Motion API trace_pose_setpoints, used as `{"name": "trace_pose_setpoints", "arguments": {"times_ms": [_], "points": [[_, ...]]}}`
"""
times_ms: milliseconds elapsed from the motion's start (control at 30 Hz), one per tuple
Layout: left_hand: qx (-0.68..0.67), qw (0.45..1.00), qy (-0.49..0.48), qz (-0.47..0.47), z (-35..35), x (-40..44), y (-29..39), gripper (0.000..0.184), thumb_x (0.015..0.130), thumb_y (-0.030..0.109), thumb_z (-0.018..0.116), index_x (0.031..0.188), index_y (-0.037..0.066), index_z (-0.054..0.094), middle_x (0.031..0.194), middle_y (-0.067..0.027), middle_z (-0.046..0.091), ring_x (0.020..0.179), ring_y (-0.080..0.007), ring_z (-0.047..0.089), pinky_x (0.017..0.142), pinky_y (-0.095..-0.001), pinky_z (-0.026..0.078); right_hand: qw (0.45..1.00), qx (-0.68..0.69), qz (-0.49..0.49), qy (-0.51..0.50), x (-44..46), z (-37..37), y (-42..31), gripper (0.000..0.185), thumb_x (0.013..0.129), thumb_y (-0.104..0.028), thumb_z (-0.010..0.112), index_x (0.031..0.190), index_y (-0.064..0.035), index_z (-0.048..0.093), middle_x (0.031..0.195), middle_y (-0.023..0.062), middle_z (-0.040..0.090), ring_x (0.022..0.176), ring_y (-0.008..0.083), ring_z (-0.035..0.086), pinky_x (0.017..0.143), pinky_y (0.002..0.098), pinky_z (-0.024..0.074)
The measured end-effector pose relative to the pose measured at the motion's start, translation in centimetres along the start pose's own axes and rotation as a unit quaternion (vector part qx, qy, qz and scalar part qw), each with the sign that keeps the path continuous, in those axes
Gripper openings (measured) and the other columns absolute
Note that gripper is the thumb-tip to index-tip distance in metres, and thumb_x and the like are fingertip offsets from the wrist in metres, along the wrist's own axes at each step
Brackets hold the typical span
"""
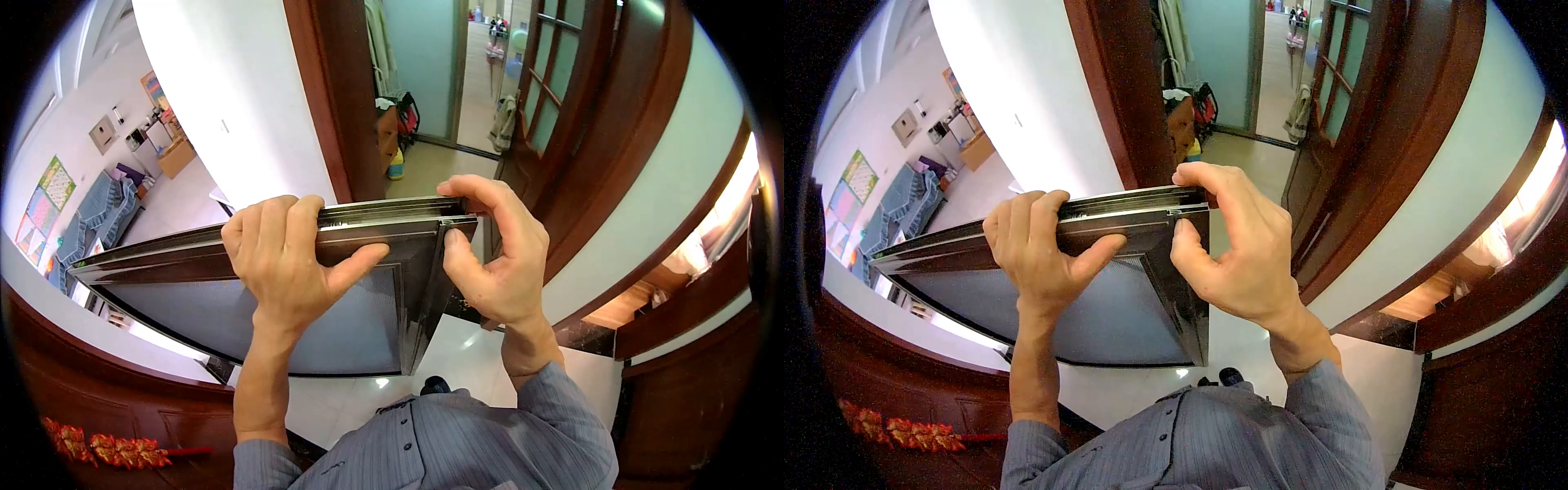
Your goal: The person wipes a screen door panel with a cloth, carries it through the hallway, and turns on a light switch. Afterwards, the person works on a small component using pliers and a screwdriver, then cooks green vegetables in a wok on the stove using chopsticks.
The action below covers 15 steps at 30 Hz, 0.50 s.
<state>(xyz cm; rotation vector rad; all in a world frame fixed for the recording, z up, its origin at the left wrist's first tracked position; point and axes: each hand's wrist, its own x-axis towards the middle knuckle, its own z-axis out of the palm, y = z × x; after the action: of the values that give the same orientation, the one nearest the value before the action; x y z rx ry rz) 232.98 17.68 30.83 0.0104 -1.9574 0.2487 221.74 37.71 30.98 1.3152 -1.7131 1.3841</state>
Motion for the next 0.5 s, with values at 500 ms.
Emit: {"name": "trace_pose_setpoints", "arguments": {"times_ms": [500], "points": [[-0.011, 0.998, 0.063, 0.021, 2.5, 0.8, -1.1, 0.057, 0.074, 0.065, 0.070, 0.086, 0.009, 0.063, 0.076, -0.0034, 0.056, 0.074, -0.0212, 0.053, 0.078, -0.0362, 0.036, 0.998, -0.056, 0.024, 0.027, -1.0, 2.2, 1.0, 0.068, 0.073, 0.002, 0.063, 0.138, 0.0003, 0.040, 0.124, 0.0191, 0.059, 0.104, 0.0352, 0.064, 0.087, 0.0397, 0.0530]]}}
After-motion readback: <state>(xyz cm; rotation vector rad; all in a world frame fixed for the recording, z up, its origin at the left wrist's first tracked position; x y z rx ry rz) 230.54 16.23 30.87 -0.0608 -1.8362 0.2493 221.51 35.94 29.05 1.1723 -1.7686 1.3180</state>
